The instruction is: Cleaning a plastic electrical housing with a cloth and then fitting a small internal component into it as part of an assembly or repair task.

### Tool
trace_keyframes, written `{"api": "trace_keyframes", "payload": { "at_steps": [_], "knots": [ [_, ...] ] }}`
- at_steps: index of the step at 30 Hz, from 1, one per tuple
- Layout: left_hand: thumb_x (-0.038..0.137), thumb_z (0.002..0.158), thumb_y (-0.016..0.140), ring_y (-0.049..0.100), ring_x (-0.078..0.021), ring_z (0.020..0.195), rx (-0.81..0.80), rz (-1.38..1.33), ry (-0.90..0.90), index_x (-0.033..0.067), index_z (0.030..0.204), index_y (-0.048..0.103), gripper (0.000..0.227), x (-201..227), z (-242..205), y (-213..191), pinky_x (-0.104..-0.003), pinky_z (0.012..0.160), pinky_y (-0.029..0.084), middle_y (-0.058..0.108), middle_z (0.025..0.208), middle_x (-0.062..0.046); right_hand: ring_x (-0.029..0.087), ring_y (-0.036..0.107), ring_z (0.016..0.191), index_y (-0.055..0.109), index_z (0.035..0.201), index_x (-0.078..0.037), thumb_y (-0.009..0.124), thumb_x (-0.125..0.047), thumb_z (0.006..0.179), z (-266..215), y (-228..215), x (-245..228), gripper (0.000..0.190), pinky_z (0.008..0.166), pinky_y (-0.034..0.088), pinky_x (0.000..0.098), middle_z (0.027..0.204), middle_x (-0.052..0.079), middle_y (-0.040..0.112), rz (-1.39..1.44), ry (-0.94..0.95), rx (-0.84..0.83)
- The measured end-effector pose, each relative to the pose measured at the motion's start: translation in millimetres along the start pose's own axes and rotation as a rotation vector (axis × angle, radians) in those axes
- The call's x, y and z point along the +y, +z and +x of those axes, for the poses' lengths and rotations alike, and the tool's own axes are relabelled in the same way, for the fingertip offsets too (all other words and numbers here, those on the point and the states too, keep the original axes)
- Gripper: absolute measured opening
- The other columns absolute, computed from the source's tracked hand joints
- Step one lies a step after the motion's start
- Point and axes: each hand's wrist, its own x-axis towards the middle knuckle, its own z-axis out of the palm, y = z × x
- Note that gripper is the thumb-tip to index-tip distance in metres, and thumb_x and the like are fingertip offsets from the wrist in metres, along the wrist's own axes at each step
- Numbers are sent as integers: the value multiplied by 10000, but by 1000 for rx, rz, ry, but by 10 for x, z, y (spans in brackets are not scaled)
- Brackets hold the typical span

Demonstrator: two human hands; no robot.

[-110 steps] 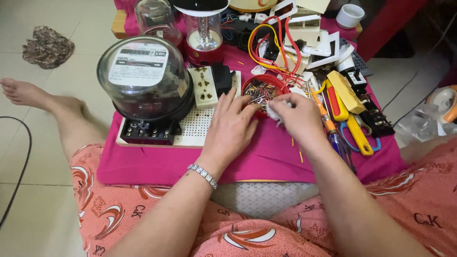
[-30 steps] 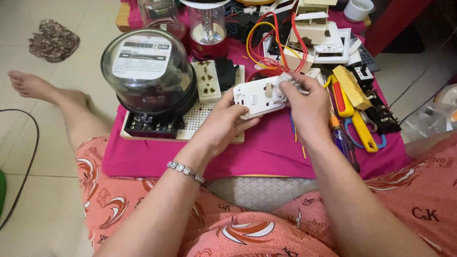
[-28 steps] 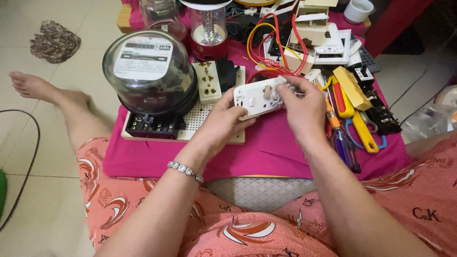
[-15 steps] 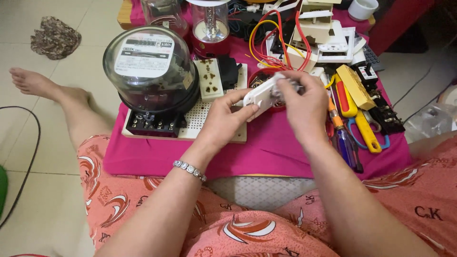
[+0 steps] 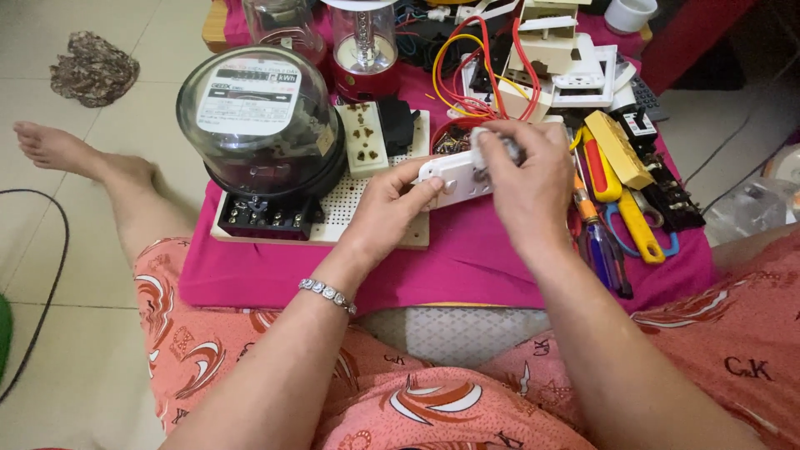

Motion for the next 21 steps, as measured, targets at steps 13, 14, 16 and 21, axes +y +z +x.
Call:
{"api": "trace_keyframes", "payload": {
  "at_steps": [13,14,16,21],
  "knots": [
    [193,981,648,680,-264,1138,-11,262,58,137,1247,722,282,119,-107,57,-433,996,531,724,1204,-83,258,719,798,686,1132,-43,626,2,964,-47,-19,-265,183,658,594,383,1019,190,707,254,45,-46],
    [190,979,651,681,-271,1141,-7,282,65,142,1242,726,278,136,-105,63,-431,1007,522,727,1204,-77,323,706,916,720,1169,-102,625,-13,963,-47,-27,-259,243,777,569,426,1031,174,695,154,-15,-79],
    [187,976,654,681,-278,1144,-3,304,76,147,1237,730,274,154,-101,62,-430,1018,512,729,1204,-71,389,693,1034,755,1206,-162,625,-28,962,-46,-33,-225,307,896,543,470,1042,159,684,53,-75,-110],
    [195,972,654,684,-313,1120,-6,305,75,134,1217,734,266,180,-110,70,-448,992,516,731,1180,-96,304,692,1015,775,1165,-246,653,-192,956,-89,-50,-106,248,902,535,423,1024,63,674,-125,-24,-141]
  ]
}}
